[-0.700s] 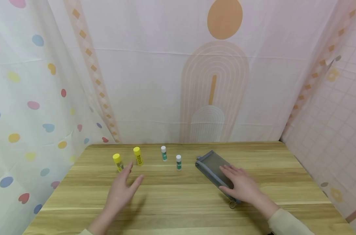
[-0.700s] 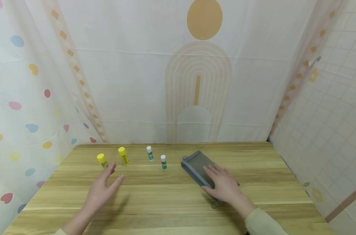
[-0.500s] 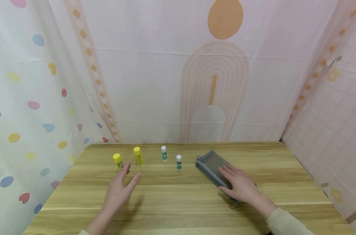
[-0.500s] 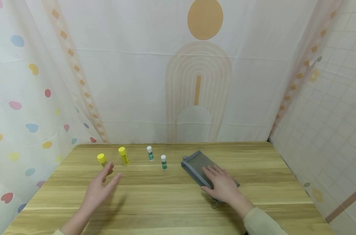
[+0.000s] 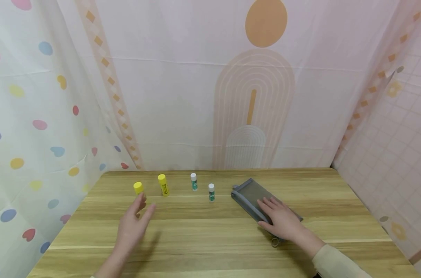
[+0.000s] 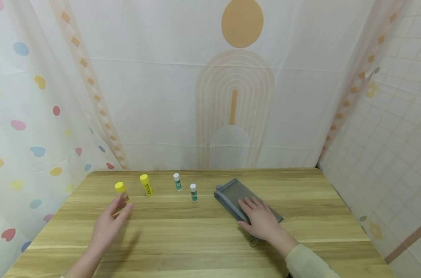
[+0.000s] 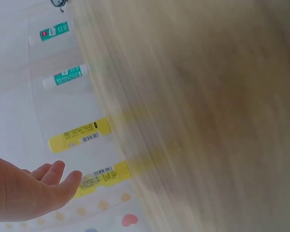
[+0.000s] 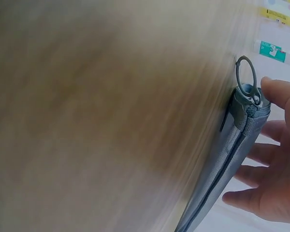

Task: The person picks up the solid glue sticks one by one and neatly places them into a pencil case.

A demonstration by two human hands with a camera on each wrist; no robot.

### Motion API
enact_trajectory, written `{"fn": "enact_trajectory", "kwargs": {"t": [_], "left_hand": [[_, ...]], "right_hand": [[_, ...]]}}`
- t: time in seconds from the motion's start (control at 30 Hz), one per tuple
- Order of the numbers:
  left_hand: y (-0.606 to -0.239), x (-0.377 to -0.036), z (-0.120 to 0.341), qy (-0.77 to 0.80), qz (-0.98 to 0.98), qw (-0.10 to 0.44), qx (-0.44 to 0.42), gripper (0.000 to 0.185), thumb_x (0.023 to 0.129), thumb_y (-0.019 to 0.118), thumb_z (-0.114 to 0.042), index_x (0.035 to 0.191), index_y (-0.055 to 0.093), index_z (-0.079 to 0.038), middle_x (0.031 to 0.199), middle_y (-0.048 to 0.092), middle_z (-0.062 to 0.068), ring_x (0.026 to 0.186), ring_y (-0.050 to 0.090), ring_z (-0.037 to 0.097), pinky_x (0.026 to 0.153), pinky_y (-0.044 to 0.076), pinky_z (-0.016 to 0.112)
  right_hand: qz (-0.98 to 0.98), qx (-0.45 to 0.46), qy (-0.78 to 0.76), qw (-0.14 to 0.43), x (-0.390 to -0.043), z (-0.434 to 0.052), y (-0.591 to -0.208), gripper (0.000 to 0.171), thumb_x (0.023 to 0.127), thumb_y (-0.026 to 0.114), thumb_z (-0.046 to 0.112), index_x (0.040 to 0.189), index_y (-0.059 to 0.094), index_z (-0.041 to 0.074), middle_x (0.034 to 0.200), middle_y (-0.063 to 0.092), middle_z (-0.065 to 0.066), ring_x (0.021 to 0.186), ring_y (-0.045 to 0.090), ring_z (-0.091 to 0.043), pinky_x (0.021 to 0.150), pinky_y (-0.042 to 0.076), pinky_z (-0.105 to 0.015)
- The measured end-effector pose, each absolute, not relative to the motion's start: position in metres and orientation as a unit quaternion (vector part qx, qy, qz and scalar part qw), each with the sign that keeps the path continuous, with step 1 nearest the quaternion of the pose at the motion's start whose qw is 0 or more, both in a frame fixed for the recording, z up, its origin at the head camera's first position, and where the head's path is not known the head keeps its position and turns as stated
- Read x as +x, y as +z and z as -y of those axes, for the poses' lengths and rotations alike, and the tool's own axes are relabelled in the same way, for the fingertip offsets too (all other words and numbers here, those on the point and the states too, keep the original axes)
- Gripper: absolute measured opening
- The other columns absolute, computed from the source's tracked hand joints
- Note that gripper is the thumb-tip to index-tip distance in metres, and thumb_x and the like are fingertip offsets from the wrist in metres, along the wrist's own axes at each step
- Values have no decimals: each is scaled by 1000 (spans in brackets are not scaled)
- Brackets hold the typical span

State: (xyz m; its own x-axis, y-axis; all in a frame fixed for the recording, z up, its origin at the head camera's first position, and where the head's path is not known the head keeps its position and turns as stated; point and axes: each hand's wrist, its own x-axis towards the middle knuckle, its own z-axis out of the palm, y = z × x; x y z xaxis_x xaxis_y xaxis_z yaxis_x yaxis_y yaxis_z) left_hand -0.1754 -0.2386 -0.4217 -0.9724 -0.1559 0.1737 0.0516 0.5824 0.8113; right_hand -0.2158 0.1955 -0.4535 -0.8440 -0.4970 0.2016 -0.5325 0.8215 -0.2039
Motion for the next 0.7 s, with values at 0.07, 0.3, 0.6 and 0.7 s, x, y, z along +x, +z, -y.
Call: {"fn": "enact_trajectory", "kwargs": {"t": [0.07,0.3,0.6,0.7], "left_hand": [[-421,-175,242,-470,875,109,38,79,102,51,-47,154,22,4,151,35,27,135,38,43,110,34,59],[-418,-177,251,-484,867,103,60,82,101,50,-50,155,18,2,152,34,27,136,38,42,111,35,55],[-418,-177,259,-500,857,91,83,81,102,48,-51,156,16,0,153,32,27,138,36,42,111,35,54],[-418,-178,262,-507,853,85,94,81,102,46,-52,157,14,-2,155,31,25,139,34,40,112,35,53]], "right_hand": [[954,264,128,57,-215,-195,-453,64,93,70,35,141,51,-1,142,49,-27,130,42,-50,103,35,-69],[959,248,133,30,-214,-194,-452,59,94,69,29,141,51,-1,142,47,-29,131,41,-51,98,38,-73],[960,245,138,18,-212,-188,-452,46,99,59,17,140,51,-3,143,47,-28,132,40,-50,96,38,-74],[960,242,139,15,-211,-187,-453,44,100,57,16,140,51,-4,143,46,-28,133,39,-49,96,37,-75]]}}
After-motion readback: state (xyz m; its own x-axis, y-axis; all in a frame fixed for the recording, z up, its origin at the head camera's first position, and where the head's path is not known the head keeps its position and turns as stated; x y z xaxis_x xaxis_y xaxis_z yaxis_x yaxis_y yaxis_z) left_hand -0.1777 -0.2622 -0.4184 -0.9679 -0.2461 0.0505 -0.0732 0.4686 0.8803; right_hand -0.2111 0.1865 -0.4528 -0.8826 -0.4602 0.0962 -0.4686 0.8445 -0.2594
